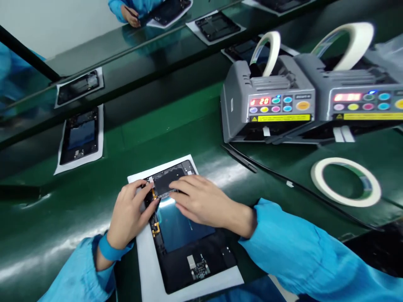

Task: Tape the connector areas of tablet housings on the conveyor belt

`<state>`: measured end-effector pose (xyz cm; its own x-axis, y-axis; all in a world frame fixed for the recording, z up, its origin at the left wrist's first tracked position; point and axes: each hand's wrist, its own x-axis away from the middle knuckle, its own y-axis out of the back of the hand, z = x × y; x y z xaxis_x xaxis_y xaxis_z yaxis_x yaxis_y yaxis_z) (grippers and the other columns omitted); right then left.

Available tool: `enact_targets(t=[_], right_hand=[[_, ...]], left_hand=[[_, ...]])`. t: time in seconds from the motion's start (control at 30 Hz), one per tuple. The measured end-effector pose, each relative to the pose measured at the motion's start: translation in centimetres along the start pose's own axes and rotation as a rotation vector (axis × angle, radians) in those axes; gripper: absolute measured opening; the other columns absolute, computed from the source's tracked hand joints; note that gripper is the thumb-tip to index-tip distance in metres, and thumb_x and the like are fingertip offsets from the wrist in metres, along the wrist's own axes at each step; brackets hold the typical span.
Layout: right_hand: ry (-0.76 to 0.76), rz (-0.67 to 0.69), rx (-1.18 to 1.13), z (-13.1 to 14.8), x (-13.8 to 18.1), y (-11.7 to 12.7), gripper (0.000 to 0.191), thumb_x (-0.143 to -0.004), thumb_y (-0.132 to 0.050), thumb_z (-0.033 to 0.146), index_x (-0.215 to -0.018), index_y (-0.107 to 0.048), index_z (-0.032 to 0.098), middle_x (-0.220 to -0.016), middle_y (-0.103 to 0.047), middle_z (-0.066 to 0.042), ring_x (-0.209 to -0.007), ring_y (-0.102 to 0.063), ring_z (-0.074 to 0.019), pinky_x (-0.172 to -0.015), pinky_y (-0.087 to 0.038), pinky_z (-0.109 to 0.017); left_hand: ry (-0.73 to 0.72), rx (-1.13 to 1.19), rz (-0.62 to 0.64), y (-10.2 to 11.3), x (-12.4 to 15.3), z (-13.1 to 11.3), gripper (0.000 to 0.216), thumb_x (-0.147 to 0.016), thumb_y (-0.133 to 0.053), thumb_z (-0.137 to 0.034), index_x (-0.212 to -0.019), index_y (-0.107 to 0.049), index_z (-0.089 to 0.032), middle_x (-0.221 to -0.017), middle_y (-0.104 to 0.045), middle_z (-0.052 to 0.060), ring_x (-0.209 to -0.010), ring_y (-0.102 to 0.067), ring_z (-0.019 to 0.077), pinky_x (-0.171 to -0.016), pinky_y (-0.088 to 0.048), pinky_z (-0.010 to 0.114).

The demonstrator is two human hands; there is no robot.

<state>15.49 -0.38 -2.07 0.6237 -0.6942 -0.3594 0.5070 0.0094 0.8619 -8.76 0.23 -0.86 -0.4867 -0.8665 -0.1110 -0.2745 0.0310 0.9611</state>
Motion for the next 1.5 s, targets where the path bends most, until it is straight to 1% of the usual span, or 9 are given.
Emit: enact_targets(t=[0.17,0.3,0.47,0.6,0.73,0.83,1.13,1.27,1.5], right_hand=[[-0.139,-0.008,0.249,-1.3,1.9,1.5,0.027,-0.096,-0.043,0.025,-0.112,-0.063,0.017,-0.076,-0.063,-0.003,-0.070,-0.056,-0.0164,-0.063,-0.041,-0.028],[-0.247,0.192,0.256,-1.8,2.6,1.4,0.031,-0.092,-0.050,0.027,-0.121,-0.057,0.017,-0.080,-0.065,-0.004,-0.069,-0.059,-0.0167,-0.057,-0.036,-0.027],[-0.271,0.253,0.295,-1.3,2.3,0.8,0.032,-0.090,-0.049,0.026,-0.120,-0.057,0.019,-0.079,-0.067,-0.003,-0.060,-0.059,-0.0167,-0.050,-0.030,-0.026],[-0.318,0.250,0.299,-1.3,2.3,0.7,0.035,-0.090,-0.045,0.025,-0.123,-0.056,0.020,-0.079,-0.069,-0.003,-0.056,-0.060,-0.0176,-0.047,-0.030,-0.027],[-0.329,0.246,0.252,-1.6,2.6,0.5,0.037,-0.089,-0.045,0.026,-0.124,-0.056,0.021,-0.072,-0.069,-0.001,-0.055,-0.061,-0.0180,-0.047,-0.032,-0.026],[-0.330,0.207,0.209,-1.7,3.0,0.3,0.037,-0.088,-0.044,0.027,-0.122,-0.058,0.021,-0.063,-0.066,0.001,-0.051,-0.060,-0.0180,-0.047,-0.031,-0.027],[-0.305,0.139,0.125,-1.4,3.8,0.0,0.034,-0.091,-0.040,0.030,-0.118,-0.057,0.018,-0.055,-0.058,0.004,-0.044,-0.055,-0.0165,-0.044,-0.032,-0.027],[-0.153,0.135,-0.095,0.1,3.4,-0.3,0.032,-0.096,-0.039,0.027,-0.123,-0.052,0.018,-0.063,-0.059,0.004,-0.048,-0.055,-0.0124,-0.048,-0.040,-0.024],[-0.002,0.121,-0.225,0.5,3.0,-0.6,0.029,-0.096,-0.045,0.026,-0.124,-0.050,0.022,-0.074,-0.060,0.002,-0.053,-0.057,-0.0113,-0.051,-0.048,-0.022]], left_hand=[[0.374,0.560,-0.016,3.0,5.0,0.0,0.037,-0.087,-0.058,-0.035,-0.124,-0.053,-0.030,-0.141,-0.040,0.007,-0.128,-0.041,0.0302,-0.104,-0.040,0.048],[0.814,1.247,0.097,5.3,9.4,-0.8,0.039,-0.090,-0.049,-0.046,-0.127,-0.053,-0.034,-0.145,-0.040,0.005,-0.128,-0.043,0.0340,-0.097,-0.048,0.049],[0.945,1.553,0.255,5.7,9.8,-3.9,0.053,-0.086,-0.057,-0.046,-0.136,-0.045,-0.034,-0.144,-0.042,0.007,-0.128,-0.043,0.0332,-0.104,-0.041,0.051],[0.916,1.524,0.245,5.0,7.7,-4.5,0.054,-0.085,-0.063,-0.041,-0.134,-0.047,-0.027,-0.127,-0.055,0.011,-0.111,-0.056,0.0259,-0.097,-0.045,0.041],[0.876,1.394,0.264,3.8,6.3,-3.8,0.053,-0.080,-0.067,-0.044,-0.123,-0.050,-0.018,-0.089,-0.061,0.004,-0.069,-0.060,0.0125,-0.065,-0.051,0.026],[0.811,1.217,0.340,2.8,5.8,-3.1,0.049,-0.079,-0.065,-0.047,-0.113,-0.049,-0.015,-0.063,-0.053,-0.004,-0.049,-0.052,0.0095,-0.047,-0.044,0.021],[0.647,0.897,0.285,1.6,4.8,-2.1,0.019,-0.084,-0.051,-0.034,-0.076,-0.054,-0.017,-0.054,-0.051,-0.003,-0.046,-0.051,0.0102,-0.044,-0.039,0.019],[0.703,0.879,0.146,2.8,7.0,0.4,0.017,-0.078,-0.055,-0.034,-0.073,-0.053,-0.018,-0.057,-0.053,-0.003,-0.049,-0.049,0.0103,-0.046,-0.038,0.019],[0.956,0.729,-0.118,8.2,15.5,9.2,0.018,-0.069,-0.063,-0.034,-0.071,-0.058,-0.017,-0.056,-0.052,-0.004,-0.051,-0.044,0.0099,-0.047,-0.029,0.019]])
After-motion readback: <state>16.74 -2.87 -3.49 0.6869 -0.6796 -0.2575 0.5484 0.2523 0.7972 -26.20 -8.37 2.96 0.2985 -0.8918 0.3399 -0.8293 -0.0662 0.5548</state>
